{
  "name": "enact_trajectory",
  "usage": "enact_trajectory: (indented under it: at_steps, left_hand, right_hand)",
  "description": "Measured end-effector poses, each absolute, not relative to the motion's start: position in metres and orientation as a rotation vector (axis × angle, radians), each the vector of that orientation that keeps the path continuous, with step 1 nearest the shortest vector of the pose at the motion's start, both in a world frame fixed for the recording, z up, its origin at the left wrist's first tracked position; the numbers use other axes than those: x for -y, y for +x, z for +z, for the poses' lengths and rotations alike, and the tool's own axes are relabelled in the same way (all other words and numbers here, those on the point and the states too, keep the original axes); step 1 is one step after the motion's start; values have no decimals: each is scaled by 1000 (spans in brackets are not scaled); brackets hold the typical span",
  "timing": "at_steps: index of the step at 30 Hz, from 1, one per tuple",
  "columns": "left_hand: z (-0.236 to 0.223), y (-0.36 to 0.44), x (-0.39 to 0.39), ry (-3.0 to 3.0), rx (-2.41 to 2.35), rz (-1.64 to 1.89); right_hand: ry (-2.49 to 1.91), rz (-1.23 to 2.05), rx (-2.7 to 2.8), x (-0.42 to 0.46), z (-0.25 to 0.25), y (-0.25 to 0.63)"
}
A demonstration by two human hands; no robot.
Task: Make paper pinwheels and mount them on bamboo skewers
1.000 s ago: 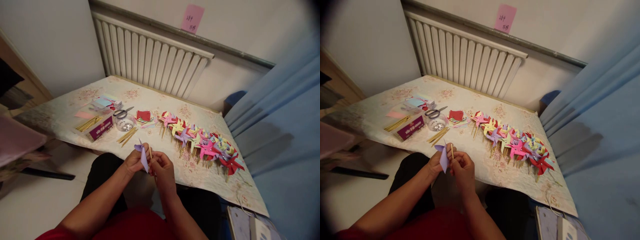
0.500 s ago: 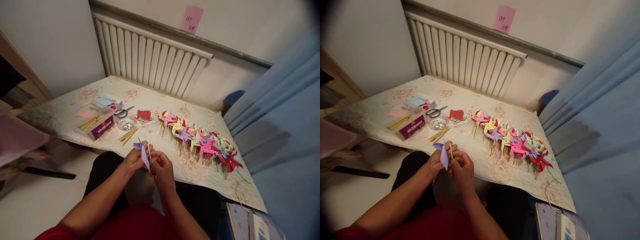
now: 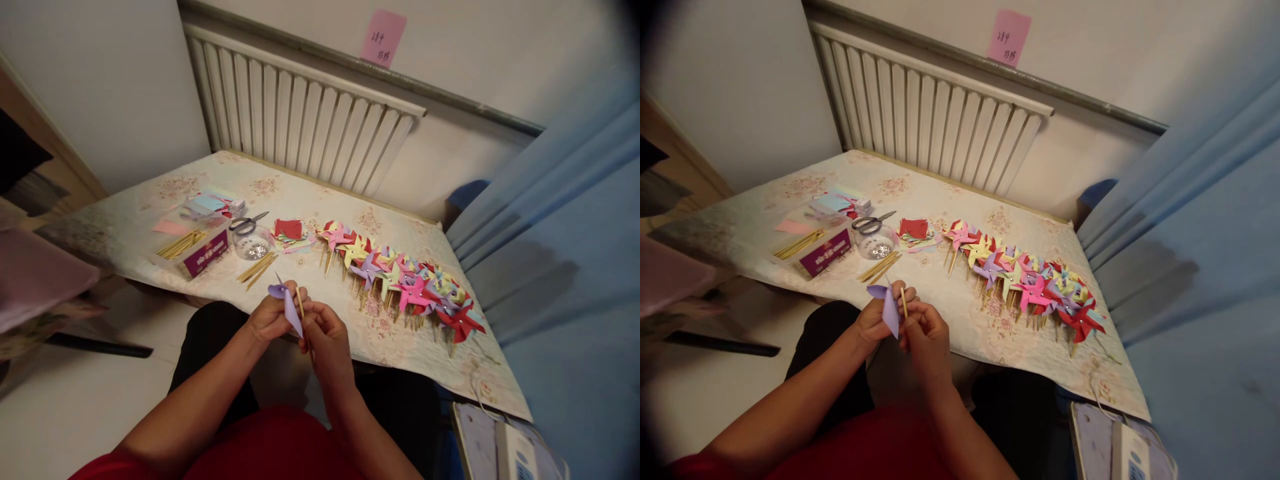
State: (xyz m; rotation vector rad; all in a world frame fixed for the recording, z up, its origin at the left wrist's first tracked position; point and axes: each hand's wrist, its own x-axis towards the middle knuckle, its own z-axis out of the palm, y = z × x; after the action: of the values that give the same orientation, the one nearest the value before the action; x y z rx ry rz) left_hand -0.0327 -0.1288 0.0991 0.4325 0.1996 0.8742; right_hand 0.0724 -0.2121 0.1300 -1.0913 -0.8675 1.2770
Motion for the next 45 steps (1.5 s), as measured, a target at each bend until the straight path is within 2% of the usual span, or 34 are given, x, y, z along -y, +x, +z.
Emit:
enact_trajectory:
  at_steps: [28, 45]
  left_hand:
    - [102, -32, 128, 486, -150, 861]
    - [104, -33, 132, 472, -104, 852]
  right_hand:
    - [-1190, 1159, 916, 216, 137, 70]
    - [-1198, 1215, 840, 218, 137, 68]
